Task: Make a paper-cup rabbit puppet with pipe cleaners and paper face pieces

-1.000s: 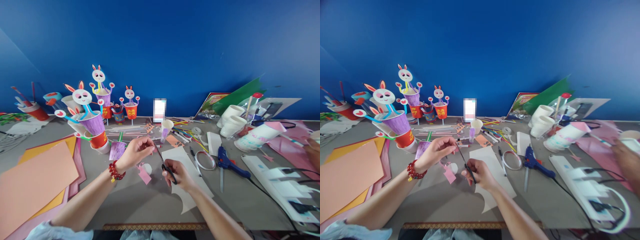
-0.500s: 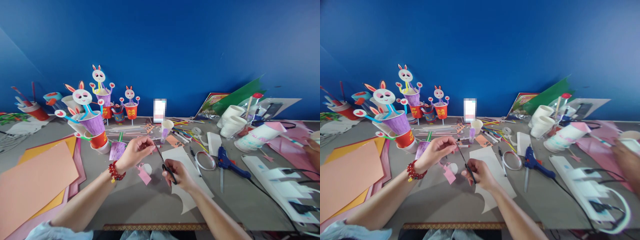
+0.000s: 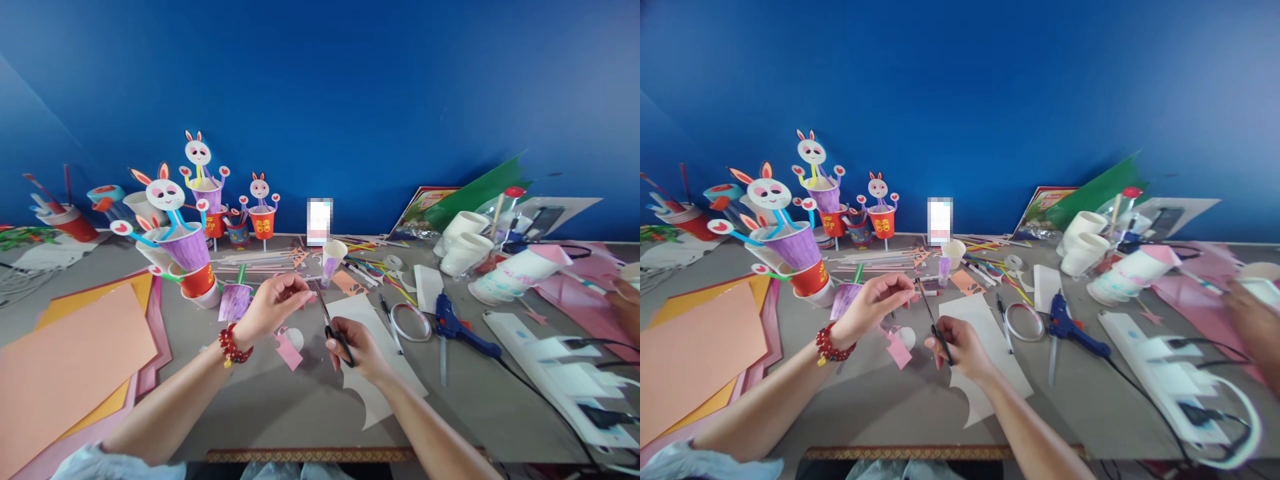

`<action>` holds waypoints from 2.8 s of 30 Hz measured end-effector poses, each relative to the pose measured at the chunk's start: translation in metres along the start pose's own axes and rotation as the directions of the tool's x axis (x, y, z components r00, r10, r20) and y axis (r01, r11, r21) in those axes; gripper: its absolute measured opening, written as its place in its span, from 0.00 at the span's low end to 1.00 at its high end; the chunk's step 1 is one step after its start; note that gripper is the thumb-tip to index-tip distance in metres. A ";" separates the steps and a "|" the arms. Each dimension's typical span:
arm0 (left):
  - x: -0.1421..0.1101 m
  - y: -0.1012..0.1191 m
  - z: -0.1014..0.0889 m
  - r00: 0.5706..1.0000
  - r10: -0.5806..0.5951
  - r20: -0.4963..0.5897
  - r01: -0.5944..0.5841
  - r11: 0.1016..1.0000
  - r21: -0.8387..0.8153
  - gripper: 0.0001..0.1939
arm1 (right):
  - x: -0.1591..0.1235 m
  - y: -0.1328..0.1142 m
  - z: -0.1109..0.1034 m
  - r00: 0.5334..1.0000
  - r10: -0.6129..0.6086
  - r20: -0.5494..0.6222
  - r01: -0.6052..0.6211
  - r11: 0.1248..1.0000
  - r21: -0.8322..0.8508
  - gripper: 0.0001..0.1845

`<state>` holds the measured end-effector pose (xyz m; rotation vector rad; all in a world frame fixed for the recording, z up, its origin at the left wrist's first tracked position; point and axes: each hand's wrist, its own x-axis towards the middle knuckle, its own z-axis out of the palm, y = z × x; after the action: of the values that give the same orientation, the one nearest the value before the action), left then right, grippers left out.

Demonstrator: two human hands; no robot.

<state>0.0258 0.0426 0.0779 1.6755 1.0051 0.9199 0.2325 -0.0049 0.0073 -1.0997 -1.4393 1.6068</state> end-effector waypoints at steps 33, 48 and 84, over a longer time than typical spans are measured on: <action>-0.008 -0.029 0.057 0.954 -0.131 -0.271 -0.060 0.799 -0.598 0.09 | 0.003 0.011 0.010 0.997 -0.017 -0.078 0.019 1.000 0.015 0.25; -0.008 -0.028 0.055 0.957 -0.112 -0.267 -0.065 0.815 -0.576 0.08 | 0.002 0.009 0.010 0.998 -0.015 -0.069 0.018 0.999 0.038 0.25; -0.007 -0.025 0.053 0.980 -0.094 -0.174 -0.012 0.850 -0.526 0.11 | 0.002 0.005 0.004 0.961 -0.136 -0.241 0.154 0.986 0.060 0.23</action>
<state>0.0659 0.0237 0.0382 1.1115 0.8115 1.2207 0.2280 -0.0050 0.0019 -1.0748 -1.2588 1.3675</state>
